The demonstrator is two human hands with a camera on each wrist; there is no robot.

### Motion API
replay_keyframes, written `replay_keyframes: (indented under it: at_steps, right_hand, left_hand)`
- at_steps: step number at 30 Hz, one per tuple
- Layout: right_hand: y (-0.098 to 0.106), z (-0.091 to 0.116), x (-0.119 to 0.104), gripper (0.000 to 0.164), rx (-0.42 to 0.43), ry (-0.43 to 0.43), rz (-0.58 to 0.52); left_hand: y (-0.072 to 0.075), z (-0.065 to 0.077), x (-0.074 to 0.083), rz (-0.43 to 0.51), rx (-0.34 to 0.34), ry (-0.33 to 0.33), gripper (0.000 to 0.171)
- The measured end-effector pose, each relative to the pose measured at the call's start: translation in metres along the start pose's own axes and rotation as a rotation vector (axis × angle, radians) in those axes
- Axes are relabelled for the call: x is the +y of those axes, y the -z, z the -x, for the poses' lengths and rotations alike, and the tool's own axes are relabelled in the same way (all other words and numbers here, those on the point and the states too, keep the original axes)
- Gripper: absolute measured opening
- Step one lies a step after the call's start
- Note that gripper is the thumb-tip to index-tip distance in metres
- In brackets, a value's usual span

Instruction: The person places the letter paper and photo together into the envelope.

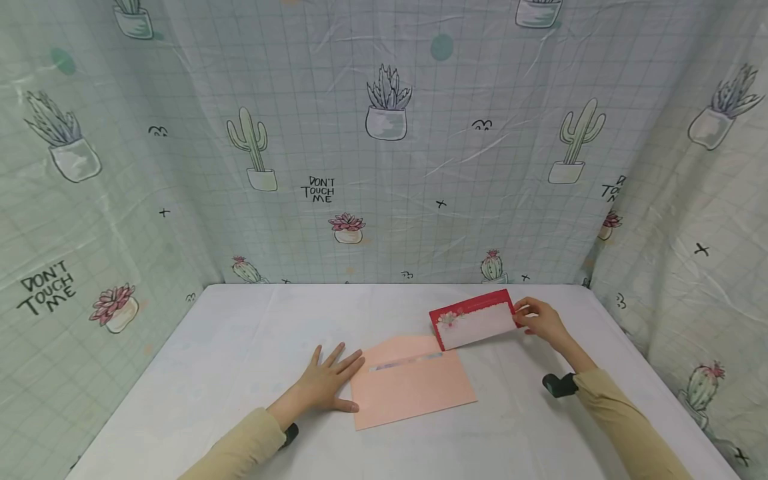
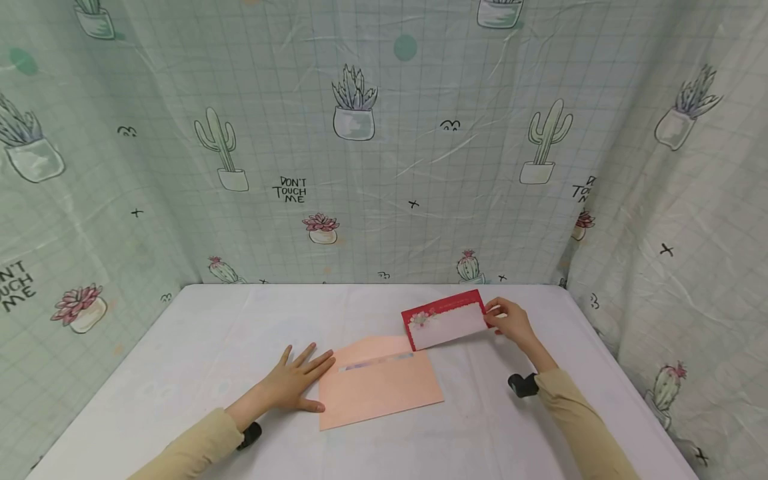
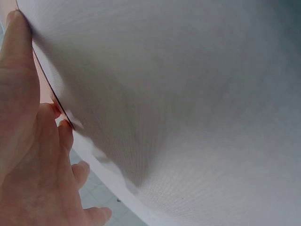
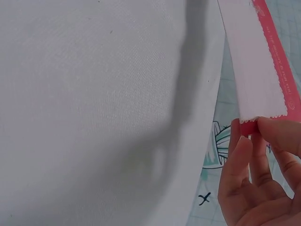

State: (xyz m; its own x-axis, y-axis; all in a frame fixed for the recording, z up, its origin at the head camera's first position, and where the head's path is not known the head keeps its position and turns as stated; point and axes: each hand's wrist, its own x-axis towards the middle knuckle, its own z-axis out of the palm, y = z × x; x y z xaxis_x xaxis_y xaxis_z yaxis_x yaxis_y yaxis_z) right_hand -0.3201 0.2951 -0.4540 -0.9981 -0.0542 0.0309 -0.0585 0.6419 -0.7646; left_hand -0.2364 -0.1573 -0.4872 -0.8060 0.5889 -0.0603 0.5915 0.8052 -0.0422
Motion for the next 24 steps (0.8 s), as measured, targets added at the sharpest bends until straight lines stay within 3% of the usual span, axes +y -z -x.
replay_keyframes:
  at_steps: [7,15,24]
  right_hand:
    - [-0.006,-0.006,0.001,0.036,0.024,0.011,0.01]
    - [-0.017,-0.01,0.003,0.041,-0.023,0.07,-0.016]
    - [-0.024,-0.013,-0.005,0.043,-0.08,0.052,-0.039]
  left_hand:
    - [0.0,0.001,0.0,-0.006,-0.004,0.003,0.089]
    - [0.0,0.002,-0.001,0.008,0.001,0.0,0.089]
    - [-0.001,0.003,-0.001,0.01,0.005,-0.013,0.089]
